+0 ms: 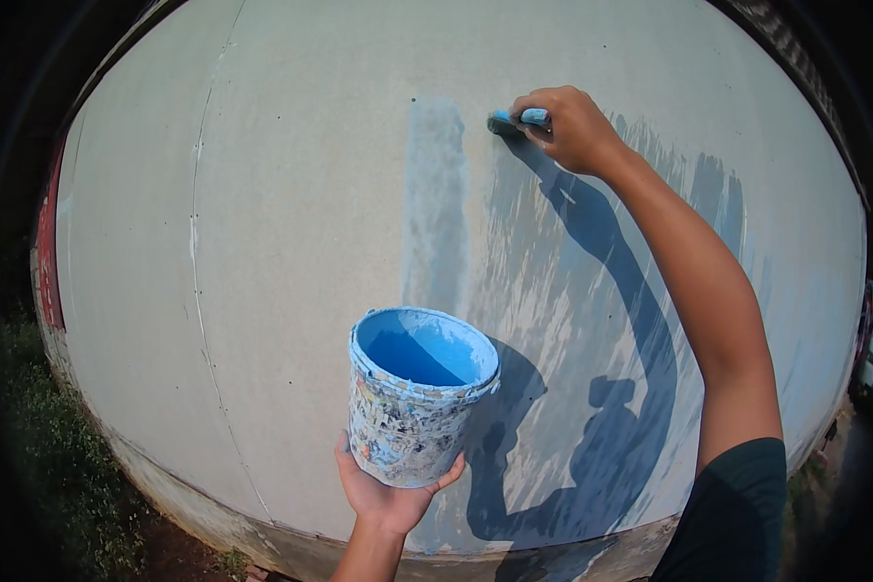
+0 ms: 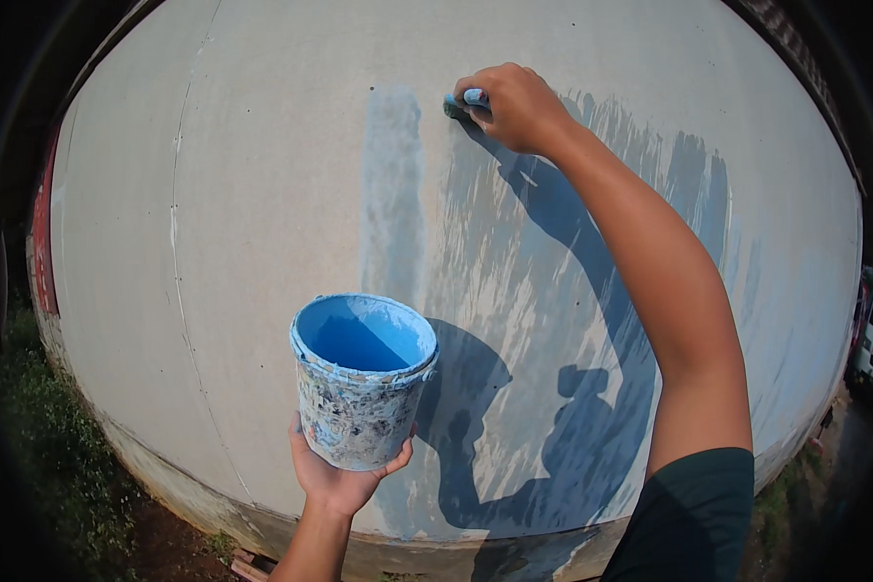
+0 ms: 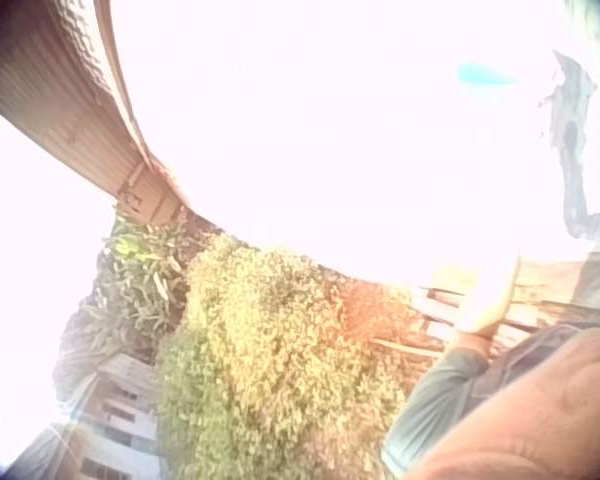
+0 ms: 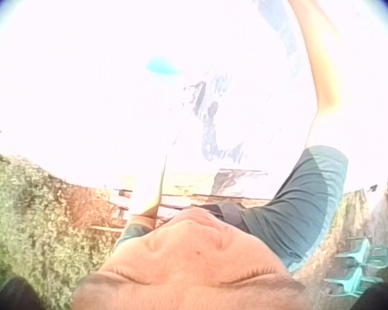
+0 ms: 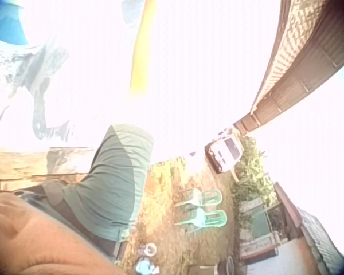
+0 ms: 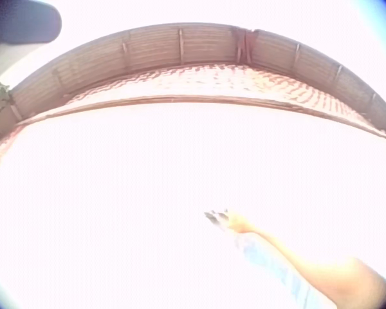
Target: The person paints a large exterior wall with blue paint using a paintbrush, dipping the brush into a paint bucket and applying the paint to the wall.
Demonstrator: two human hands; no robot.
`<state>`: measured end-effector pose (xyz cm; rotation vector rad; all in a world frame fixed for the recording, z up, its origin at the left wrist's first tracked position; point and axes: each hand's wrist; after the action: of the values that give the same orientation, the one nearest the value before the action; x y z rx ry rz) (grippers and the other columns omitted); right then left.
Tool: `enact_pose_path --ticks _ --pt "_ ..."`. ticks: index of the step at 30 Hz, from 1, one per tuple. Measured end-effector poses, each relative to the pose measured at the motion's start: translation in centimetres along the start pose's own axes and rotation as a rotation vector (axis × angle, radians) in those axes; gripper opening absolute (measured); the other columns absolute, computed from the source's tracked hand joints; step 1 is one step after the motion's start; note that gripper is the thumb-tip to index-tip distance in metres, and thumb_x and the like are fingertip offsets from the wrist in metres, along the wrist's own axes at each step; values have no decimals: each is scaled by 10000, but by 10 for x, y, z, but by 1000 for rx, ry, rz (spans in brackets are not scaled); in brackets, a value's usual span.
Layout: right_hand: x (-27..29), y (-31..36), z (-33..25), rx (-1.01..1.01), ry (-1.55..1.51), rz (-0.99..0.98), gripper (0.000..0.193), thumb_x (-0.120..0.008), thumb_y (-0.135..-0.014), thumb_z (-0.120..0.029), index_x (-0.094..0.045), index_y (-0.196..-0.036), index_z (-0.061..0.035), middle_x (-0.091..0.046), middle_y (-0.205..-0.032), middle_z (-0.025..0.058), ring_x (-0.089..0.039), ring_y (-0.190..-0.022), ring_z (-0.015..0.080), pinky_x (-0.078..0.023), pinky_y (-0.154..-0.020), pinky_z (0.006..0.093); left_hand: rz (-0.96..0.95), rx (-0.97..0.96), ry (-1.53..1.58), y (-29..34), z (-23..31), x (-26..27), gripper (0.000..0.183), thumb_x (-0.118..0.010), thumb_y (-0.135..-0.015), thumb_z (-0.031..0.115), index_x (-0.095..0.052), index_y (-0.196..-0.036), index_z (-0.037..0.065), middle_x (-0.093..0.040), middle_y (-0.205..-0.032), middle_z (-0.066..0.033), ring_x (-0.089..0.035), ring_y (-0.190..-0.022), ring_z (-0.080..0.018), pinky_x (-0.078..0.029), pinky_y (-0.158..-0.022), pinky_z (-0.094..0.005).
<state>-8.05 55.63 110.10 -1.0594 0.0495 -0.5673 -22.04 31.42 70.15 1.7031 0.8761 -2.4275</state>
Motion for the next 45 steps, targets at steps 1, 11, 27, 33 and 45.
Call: enact_pose_path --ticks 1,11,27,33,45 --pt "-3 -8 6 -1 -1 7 235 -822 -857 3 -796 -1076 -79 -792 -1061 150 -745 -875 344 -615 -835 396 -2 6 -4 -1 1 1 880 -310 -1022 720 -307 -1712 175 -337 -1698 -259 -427 -1463 -533 -450 -1106 -690" --pt "-29 97 -49 254 33 -209 282 -829 -809 -10 -805 -1078 -91 -777 -1076 125 -753 -936 328 -608 -849 438 -7 43 52 -3 7 10 892 -310 -1018 734 -292 -1722 185 -323 -1714 -254 -415 -1482 -524 -430 -1126 -702" --pt "-47 -52 6 24 139 -48 267 -815 -846 -28 -831 -1087 -142 -789 -994 87 -758 -946 317 -624 -858 424 69 67 56 -1 8 -8 875 -345 -1005 724 -343 -1692 182 -367 -1698 -222 -443 -1467 -506 -450 -1090 -722" --pt "-51 52 -44 197 -93 -417 238 -824 -806 -26 -833 -1036 -87 -775 -977 119 -741 -883 337 -606 -824 425 71 71 107 1 10 -10 882 -338 -1004 738 -339 -1694 188 -361 -1704 -222 -438 -1476 -504 -442 -1087 -732" --pt "-70 27 -3 -55 -338 -90 220 -793 -874 -36 -803 -1089 -82 -793 -1062 122 -754 -893 323 -598 -806 419 178 87 108 4 9 -5 931 -368 -994 776 -311 -1710 183 -334 -1717 -238 -419 -1489 -524 -428 -1097 -740"
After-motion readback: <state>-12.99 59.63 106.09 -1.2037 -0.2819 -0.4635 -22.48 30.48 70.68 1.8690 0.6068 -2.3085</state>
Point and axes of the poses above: each hand's wrist, its own y-axis away from the middle knuckle, its own x-axis out of the back of the hand, z = x × y
